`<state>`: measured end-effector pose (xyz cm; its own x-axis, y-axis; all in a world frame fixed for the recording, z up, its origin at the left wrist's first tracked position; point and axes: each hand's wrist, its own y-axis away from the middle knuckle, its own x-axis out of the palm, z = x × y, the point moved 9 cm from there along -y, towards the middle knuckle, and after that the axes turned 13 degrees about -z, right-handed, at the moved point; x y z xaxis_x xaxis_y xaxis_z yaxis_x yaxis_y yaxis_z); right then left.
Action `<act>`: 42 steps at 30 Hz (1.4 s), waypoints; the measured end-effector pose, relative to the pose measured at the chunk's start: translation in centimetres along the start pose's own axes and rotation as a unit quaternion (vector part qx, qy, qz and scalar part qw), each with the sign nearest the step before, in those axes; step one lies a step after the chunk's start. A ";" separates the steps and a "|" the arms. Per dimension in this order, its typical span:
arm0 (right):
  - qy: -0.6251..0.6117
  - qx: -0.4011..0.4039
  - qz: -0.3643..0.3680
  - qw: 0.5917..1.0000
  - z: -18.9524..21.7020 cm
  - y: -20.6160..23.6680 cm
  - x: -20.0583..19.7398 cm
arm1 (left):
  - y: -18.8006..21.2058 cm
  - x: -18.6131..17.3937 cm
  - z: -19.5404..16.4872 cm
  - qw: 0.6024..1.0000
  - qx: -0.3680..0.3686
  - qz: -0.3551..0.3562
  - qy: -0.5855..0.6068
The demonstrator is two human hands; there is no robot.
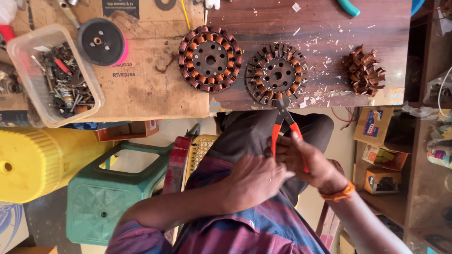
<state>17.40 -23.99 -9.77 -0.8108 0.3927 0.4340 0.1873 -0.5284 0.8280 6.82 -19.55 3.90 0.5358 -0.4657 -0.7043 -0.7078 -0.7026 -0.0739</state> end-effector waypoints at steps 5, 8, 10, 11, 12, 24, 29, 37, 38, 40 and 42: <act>-0.032 -0.050 -0.007 0.998 -1.1 -0.4 0.2 | -7.1 -8.9 -0.2 0.961 0.100 -0.250 0.055; -0.129 -0.002 0.100 0.987 -1.3 0.7 3.8 | -14.9 -10.3 4.6 0.922 0.106 -0.359 -0.101; -0.107 -0.003 0.048 0.993 -1.3 0.9 4.4 | -17.1 -9.0 7.7 0.894 0.088 -0.381 -0.220; -0.097 -0.003 0.021 0.995 -1.4 0.9 4.6 | -17.6 -8.2 9.1 0.892 0.076 -0.379 -0.235; -0.108 -0.007 0.037 0.993 -1.2 1.1 5.4 | -17.9 -7.3 10.2 0.890 0.063 -0.377 -0.248; -0.184 0.013 0.057 0.981 -2.2 2.4 6.3 | -17.3 -5.6 9.7 0.923 0.069 -0.328 -0.188; -0.011 -0.002 -0.105 0.994 -1.0 2.7 3.1 | -17.0 -5.8 9.1 0.908 0.081 -0.357 -0.202; 0.479 -0.298 -0.327 0.758 6.2 5.2 3.2 | -17.3 -3.7 9.8 0.911 0.111 -0.344 -0.198; 0.476 -0.303 -0.342 0.751 6.6 5.5 3.0 | -17.6 -3.4 9.6 0.915 0.131 -0.337 -0.181; 0.511 -0.263 -0.323 0.752 6.5 5.6 2.4 | -18.6 -3.2 9.5 0.923 0.158 -0.322 -0.139; 0.502 -0.298 -0.284 0.761 6.6 6.4 2.2 | -19.4 -3.7 9.5 0.935 0.169 -0.299 -0.087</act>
<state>20.47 -21.49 -1.16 -0.7384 0.0697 -0.6707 -0.3928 -0.8530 0.3438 14.21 0.93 1.23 0.8200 0.0714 -0.5678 -0.4263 -0.5857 -0.6893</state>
